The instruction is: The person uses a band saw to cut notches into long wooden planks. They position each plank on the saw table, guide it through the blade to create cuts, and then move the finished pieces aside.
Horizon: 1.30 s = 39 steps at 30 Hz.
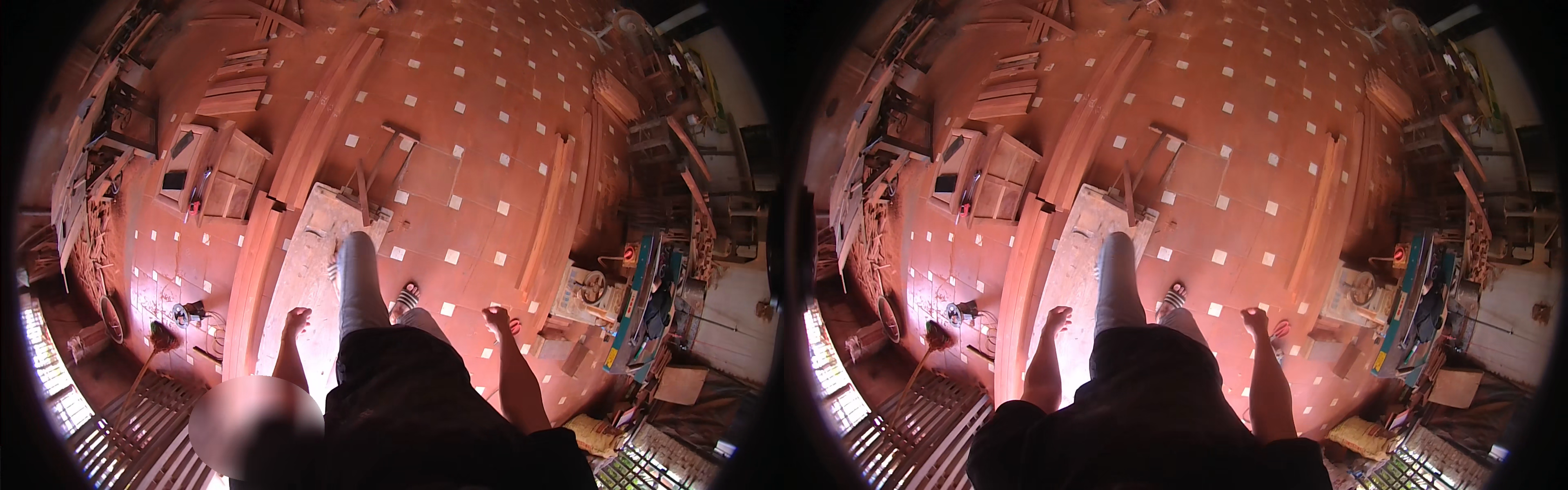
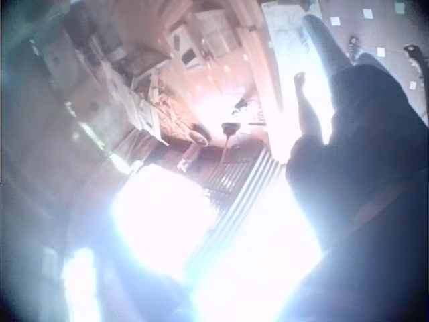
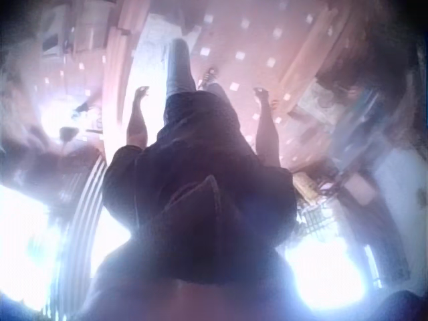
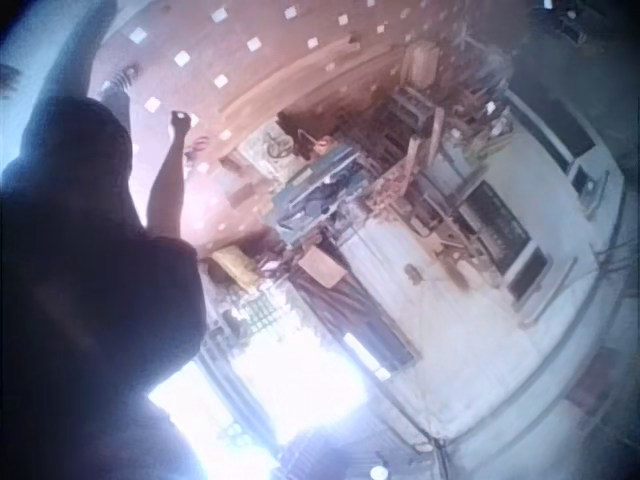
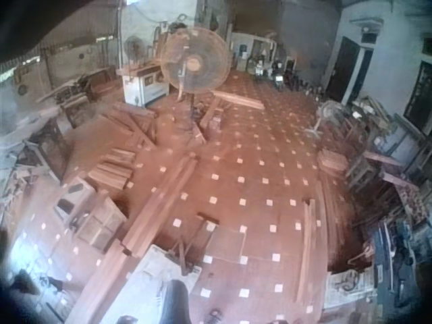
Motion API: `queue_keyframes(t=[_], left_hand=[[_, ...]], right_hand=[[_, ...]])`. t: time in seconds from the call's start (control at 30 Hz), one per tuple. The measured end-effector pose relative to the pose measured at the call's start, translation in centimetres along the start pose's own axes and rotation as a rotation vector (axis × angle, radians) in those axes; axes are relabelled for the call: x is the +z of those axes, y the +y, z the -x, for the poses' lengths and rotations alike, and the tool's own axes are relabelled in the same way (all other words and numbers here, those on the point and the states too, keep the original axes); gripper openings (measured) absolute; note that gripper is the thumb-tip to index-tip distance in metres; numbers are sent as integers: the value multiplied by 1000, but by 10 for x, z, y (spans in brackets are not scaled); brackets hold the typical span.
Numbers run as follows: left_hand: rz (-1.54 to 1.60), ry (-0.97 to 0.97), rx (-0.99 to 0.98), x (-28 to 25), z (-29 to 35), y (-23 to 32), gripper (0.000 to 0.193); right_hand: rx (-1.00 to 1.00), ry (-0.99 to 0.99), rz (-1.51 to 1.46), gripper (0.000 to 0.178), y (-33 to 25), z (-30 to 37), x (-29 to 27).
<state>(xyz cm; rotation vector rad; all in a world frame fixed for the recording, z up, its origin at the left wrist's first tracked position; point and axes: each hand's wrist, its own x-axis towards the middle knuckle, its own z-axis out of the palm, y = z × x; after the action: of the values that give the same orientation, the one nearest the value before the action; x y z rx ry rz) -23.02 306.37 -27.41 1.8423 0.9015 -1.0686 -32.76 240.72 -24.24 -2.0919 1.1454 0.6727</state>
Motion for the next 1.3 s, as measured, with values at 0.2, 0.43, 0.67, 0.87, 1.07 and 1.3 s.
queue_keyframes(t=[0.2, 0.43, 0.67, 0.87, 1.07, 1.3], left_hand=[[105, 75, 72, 72, 5, 28, 40], [427, 120, -136, 139, -19, 35, 39], [652, 149, -112, 136, -3, 72, 41], [815, 264, -118, 110, 5, 99, 39], [944, 313, -121, 112, 19, 95, 48], [977, 299, -291, 158, 39, 75, 50]], right_hand=[[182, 21, -139, 33, 30, -42, -93], [-5, 39, -166, 30, -82, -114, -175], [-99, -213, -100, 22, -202, -149, -151], [-226, -277, 20, 35, -271, -168, -152], [-258, -280, -10, 33, -327, -192, -164], [-219, -329, 14, 29, -380, -196, -156]])
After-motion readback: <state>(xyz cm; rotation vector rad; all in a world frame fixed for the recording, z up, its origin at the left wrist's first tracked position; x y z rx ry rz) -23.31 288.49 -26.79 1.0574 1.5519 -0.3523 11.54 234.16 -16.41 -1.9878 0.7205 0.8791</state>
